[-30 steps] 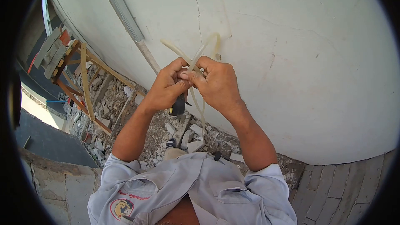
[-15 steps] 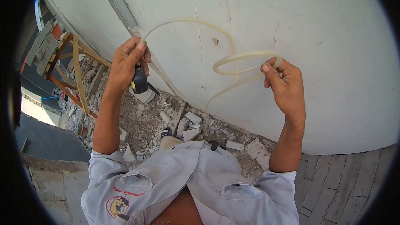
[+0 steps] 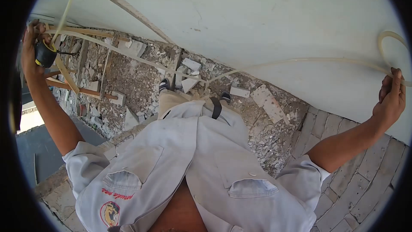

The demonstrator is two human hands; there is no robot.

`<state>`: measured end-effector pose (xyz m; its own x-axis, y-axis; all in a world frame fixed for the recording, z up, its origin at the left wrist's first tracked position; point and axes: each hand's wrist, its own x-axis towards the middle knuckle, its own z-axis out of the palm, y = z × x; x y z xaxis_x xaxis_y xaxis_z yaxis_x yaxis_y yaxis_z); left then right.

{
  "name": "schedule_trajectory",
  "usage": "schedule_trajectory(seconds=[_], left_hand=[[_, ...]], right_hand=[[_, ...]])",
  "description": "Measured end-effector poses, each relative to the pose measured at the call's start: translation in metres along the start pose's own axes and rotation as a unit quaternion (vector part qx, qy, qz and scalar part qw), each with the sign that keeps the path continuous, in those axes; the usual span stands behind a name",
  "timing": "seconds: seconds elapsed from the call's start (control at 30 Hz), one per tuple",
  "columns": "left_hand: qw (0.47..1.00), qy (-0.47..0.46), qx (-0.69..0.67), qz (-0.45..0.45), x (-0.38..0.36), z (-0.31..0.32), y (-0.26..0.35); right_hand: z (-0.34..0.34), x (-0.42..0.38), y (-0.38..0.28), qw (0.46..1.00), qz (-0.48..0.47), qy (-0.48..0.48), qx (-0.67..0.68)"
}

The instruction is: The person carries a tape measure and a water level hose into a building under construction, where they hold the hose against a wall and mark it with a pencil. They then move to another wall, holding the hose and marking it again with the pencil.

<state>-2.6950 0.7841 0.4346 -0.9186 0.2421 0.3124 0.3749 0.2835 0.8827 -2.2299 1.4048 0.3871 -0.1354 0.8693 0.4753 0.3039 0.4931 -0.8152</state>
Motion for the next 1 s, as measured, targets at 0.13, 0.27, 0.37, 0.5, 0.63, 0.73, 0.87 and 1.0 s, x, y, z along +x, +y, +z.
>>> schedule_trajectory(seconds=[0.13, 0.27, 0.37, 0.5, 0.63, 0.73, 0.87, 1.0], left_hand=[[0.999, -0.036, -0.007, -0.006, -0.006, 0.016, -0.007], [0.992, -0.107, -0.057, 0.019, -0.017, 0.047, -0.006], [0.993, -0.104, -0.060, 0.011, -0.009, 0.037, -0.011], [0.996, -0.049, 0.067, 0.034, 0.005, 0.004, -0.026], [0.998, -0.008, 0.062, -0.015, 0.031, -0.069, -0.065], [0.995, 0.011, 0.100, 0.002, 0.036, -0.061, -0.068], [0.989, 0.086, 0.114, 0.027, 0.041, -0.037, -0.062], [0.973, 0.149, 0.148, 0.095, 0.074, -0.065, -0.092]], right_hand=[[0.027, -0.026, -0.015, 0.999, 0.014, -0.040, 0.018], [0.065, -0.046, -0.028, 0.987, -0.033, -0.152, 0.040], [0.089, -0.057, -0.041, 0.983, -0.106, -0.152, 0.000], [0.077, -0.039, -0.039, 0.988, -0.095, -0.087, -0.085], [0.034, -0.011, -0.017, 0.996, -0.011, -0.032, -0.084], [-0.024, 0.026, 0.021, 0.998, -0.009, -0.017, -0.052], [-0.090, 0.083, 0.063, 0.985, 0.013, 0.143, -0.097], [-0.142, 0.122, 0.086, 0.962, -0.159, 0.215, -0.055]])
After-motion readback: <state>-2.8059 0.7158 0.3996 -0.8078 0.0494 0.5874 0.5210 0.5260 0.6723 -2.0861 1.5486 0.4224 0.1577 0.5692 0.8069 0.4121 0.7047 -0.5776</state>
